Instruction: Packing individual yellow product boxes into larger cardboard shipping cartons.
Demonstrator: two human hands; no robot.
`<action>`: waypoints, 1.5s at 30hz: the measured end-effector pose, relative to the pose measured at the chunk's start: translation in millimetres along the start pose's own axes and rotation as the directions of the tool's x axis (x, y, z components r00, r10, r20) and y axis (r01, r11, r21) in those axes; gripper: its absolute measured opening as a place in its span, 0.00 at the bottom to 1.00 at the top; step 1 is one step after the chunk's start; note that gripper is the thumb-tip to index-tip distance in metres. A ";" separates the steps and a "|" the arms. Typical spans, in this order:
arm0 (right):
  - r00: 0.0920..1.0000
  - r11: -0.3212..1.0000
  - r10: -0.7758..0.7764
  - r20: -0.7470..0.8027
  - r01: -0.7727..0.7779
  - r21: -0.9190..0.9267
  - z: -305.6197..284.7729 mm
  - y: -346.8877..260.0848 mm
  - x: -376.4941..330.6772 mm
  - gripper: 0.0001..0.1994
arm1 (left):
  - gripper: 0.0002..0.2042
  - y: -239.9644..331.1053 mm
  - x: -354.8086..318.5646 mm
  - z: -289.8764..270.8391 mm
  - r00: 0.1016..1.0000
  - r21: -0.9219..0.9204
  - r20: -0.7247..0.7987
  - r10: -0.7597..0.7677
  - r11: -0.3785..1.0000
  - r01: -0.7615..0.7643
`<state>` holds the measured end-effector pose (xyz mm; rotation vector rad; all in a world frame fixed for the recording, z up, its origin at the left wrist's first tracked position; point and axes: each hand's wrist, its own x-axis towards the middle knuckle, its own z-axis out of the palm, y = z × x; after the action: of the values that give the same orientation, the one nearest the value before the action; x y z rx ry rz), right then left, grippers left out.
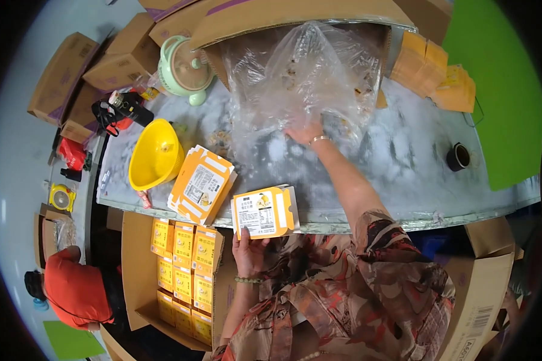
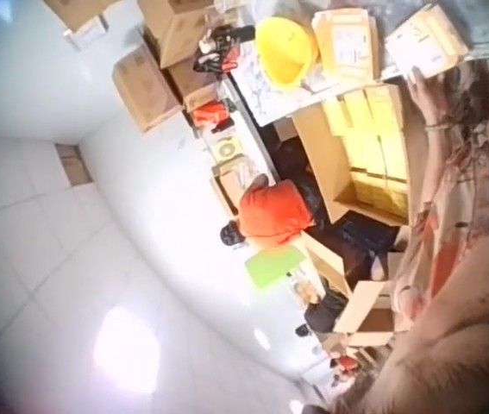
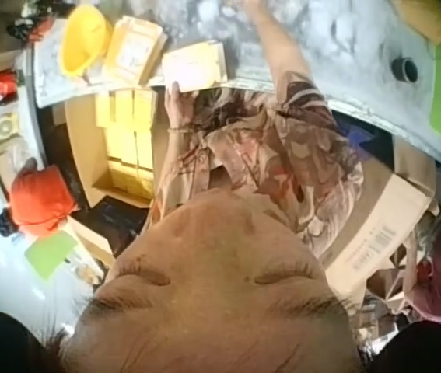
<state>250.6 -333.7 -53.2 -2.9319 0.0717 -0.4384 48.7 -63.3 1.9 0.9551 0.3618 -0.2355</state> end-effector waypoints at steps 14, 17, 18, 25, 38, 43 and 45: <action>0.991 0.602 0.126 -0.042 -0.042 0.798 -84.2 17.5 -86.0 0.07 | 0.13 6.2 5.8 -6.5 1.000 0.055 0.022 0.008 0.998 -0.009; 0.953 0.493 0.284 0.100 -0.235 0.838 -91.0 35.9 -72.8 0.07 | 0.13 8.5 4.6 -12.2 0.999 0.039 0.027 0.022 0.999 -0.023; 0.959 0.522 0.277 0.067 -0.209 0.827 -90.9 41.5 -70.5 0.07 | 0.14 8.7 4.7 -13.3 0.999 0.032 0.026 0.031 0.999 -0.031; 0.971 0.846 -0.227 0.075 0.159 0.509 -77.4 29.3 -76.1 0.11 | 0.14 11.9 1.0 -14.7 0.999 0.042 0.027 0.047 0.998 -0.048; 0.920 0.923 -0.345 0.187 0.297 0.244 -63.6 -23.7 -17.9 0.12 | 0.12 13.3 -4.0 -11.3 0.999 0.013 -0.016 0.047 0.999 -0.047; 0.963 0.901 -0.116 0.242 0.000 0.434 -102.4 14.8 -24.4 0.13 | 0.11 10.0 -3.2 -10.9 0.999 -0.006 0.005 0.046 0.999 -0.046; 0.953 0.879 -0.128 0.273 -0.018 0.476 -93.8 35.3 -38.0 0.15 | 0.11 10.7 -3.0 -4.2 0.999 0.014 0.003 0.040 0.999 -0.040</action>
<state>186.0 -381.2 17.9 -2.4775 -0.1430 -0.0052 48.9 -53.8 9.0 0.9753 0.3381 -0.2031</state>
